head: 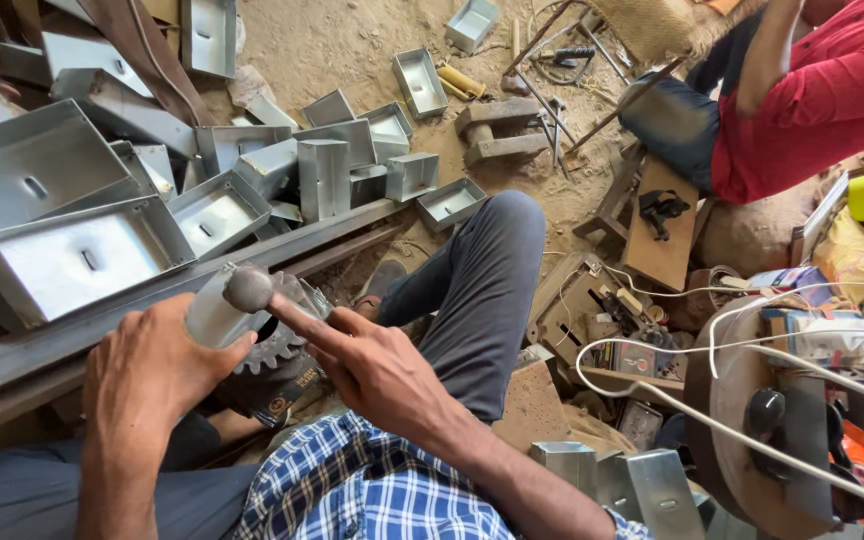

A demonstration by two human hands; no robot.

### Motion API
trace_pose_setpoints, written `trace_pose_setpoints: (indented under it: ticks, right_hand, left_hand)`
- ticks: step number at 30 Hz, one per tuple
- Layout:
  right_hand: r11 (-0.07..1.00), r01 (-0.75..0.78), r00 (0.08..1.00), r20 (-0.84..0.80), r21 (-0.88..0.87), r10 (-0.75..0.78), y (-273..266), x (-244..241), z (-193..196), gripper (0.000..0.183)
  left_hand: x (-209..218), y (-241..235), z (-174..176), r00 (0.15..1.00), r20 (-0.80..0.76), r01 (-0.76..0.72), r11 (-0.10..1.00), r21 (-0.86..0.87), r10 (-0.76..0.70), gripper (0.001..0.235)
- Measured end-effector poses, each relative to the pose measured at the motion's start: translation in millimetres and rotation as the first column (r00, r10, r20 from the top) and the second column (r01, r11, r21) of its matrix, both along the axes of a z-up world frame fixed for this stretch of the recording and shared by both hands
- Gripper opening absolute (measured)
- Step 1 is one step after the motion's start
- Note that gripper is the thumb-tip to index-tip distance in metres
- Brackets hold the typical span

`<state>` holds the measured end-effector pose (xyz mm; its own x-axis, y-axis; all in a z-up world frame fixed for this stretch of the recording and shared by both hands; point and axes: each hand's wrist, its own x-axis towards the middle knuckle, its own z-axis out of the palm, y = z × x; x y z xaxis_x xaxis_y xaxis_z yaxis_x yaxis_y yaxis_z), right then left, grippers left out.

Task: The person uses a hammer to flatten the edges of small metal boxes while holding them against a large gear on the floor.

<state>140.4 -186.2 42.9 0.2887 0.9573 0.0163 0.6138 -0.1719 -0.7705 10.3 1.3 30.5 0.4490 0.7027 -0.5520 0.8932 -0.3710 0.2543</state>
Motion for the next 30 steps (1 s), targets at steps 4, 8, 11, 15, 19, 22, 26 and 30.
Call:
trace_pose_setpoints:
  ticks: [4,8,11,15,19,22,26,30]
  right_hand:
    - [0.999,0.028,1.000,0.004,0.044,-0.028,-1,-3,-13,0.062]
    - [0.999,0.022,1.000,-0.004,0.035,-0.022,-2,-1,-20,0.062]
    - [0.999,0.042,0.999,0.004,0.023,-0.042,-6,1,-20,0.060]
    - [0.978,0.024,0.999,0.030,0.207,-0.030,-1,-1,-19,0.053]
    - [0.994,0.084,0.996,-0.008,0.071,-0.083,5,-3,-17,0.054]
    - [0.996,0.049,0.998,0.034,0.078,-0.052,7,-3,-13,0.057]
    - [0.985,-0.044,0.998,0.051,0.164,0.036,11,1,-3,0.055]
    - [0.999,-0.019,0.994,0.109,0.026,0.016,13,13,11,0.053]
  left_hand:
    - [0,0,2,0.998,0.056,0.015,0.999,0.035,-0.017,0.056]
    - [1,1,3,0.999,0.042,0.010,1.000,0.027,-0.011,0.053]
    - [4,-2,4,0.994,0.104,0.016,1.000,0.012,-0.017,0.052]
    - [-4,-2,4,0.978,0.199,0.051,0.997,0.063,-0.062,0.048]
    - [-10,-1,-7,0.960,0.280,0.021,0.999,0.046,-0.033,0.046]
    - [-8,0,-17,0.968,0.247,0.031,0.997,0.065,-0.046,0.051]
    - [-9,2,-23,0.956,0.290,0.027,0.999,0.038,-0.037,0.047]
    - [-10,1,-24,0.956,0.291,0.019,0.997,0.073,-0.039,0.052]
